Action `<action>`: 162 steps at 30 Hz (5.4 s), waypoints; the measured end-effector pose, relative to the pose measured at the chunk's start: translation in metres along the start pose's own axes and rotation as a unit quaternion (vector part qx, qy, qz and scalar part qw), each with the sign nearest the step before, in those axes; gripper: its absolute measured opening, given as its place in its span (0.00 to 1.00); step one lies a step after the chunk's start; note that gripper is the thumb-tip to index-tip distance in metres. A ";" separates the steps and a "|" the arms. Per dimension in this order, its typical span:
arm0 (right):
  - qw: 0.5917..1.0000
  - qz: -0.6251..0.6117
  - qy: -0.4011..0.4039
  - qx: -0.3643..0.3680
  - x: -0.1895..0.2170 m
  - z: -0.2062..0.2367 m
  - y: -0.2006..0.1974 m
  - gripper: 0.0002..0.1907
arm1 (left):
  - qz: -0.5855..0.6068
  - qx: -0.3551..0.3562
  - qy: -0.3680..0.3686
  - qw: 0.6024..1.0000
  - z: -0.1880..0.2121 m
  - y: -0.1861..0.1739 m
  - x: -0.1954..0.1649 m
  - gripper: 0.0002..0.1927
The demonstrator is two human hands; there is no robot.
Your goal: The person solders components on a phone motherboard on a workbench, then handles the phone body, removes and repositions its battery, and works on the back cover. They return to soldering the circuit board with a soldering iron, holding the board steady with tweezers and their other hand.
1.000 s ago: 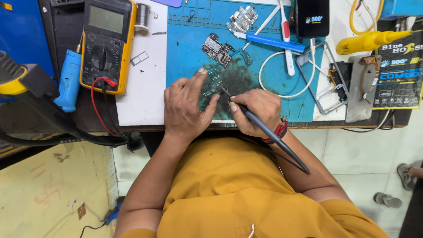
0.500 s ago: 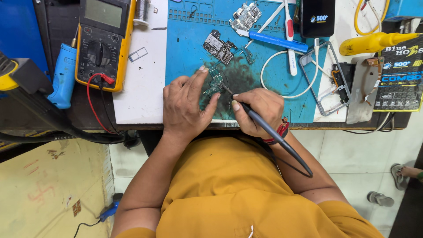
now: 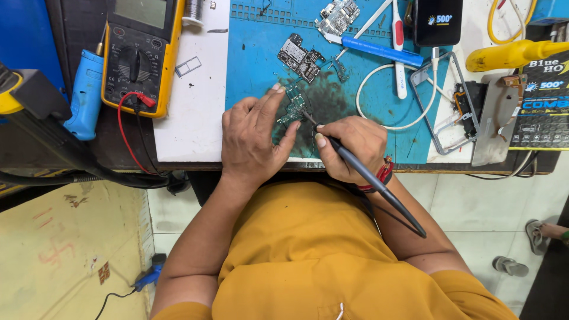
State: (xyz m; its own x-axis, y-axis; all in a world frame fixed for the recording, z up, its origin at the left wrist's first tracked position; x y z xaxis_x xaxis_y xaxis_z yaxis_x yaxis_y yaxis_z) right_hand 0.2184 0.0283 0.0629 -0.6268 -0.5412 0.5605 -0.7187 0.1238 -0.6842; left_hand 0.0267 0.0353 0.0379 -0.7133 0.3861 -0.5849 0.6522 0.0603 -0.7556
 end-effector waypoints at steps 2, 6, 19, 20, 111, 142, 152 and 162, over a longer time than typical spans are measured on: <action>1.000 0.013 -0.002 -0.003 0.000 0.000 0.000 0.05 | -0.003 -0.002 0.002 1.000 0.000 0.000 0.000 0.33; 1.000 -0.008 -0.001 0.000 0.001 0.000 0.001 0.05 | -0.004 0.000 0.004 1.000 0.001 0.000 0.001 0.33; 1.000 -0.010 -0.006 0.000 0.001 0.001 -0.004 0.05 | -0.008 0.001 -0.001 1.000 0.001 0.002 -0.005 0.32; 1.000 -0.011 -0.008 0.001 0.001 0.001 -0.005 0.05 | -0.007 0.000 0.000 1.000 0.001 0.002 -0.006 0.32; 0.961 -0.262 0.072 -0.048 0.016 0.060 -0.041 0.36 | 0.744 0.019 -0.198 0.638 0.025 0.011 -0.004 0.10; 0.837 -0.463 0.242 -0.161 0.009 0.056 -0.022 0.23 | 0.719 -0.019 -0.121 0.684 0.029 0.012 -0.052 0.18; 0.811 -0.489 0.242 -0.211 -0.006 0.059 -0.024 0.23 | 0.669 -0.069 -0.173 0.720 0.025 0.030 -0.062 0.14; 0.909 -0.253 0.151 -0.296 -0.016 0.065 -0.054 0.21 | 0.579 -0.005 -0.123 0.806 -0.053 0.079 -0.050 0.10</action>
State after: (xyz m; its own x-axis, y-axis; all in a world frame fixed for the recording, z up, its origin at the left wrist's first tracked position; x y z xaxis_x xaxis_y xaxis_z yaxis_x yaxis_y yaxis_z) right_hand 0.2866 -0.0239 0.0605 -0.1611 -0.4113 0.8972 -0.9176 0.3971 0.0172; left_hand 0.1277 0.0690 0.0230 0.3471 -0.0064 -0.9378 0.9181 -0.2016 0.3412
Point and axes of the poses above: each hand's wrist, its own z-axis away from the middle knuckle, its own y-axis out of the palm, x = y × z, the point moved 4 cm from there along -z, towards the middle knuckle, and after that the axes turned 5 degrees about z, right-handed, at the moved point
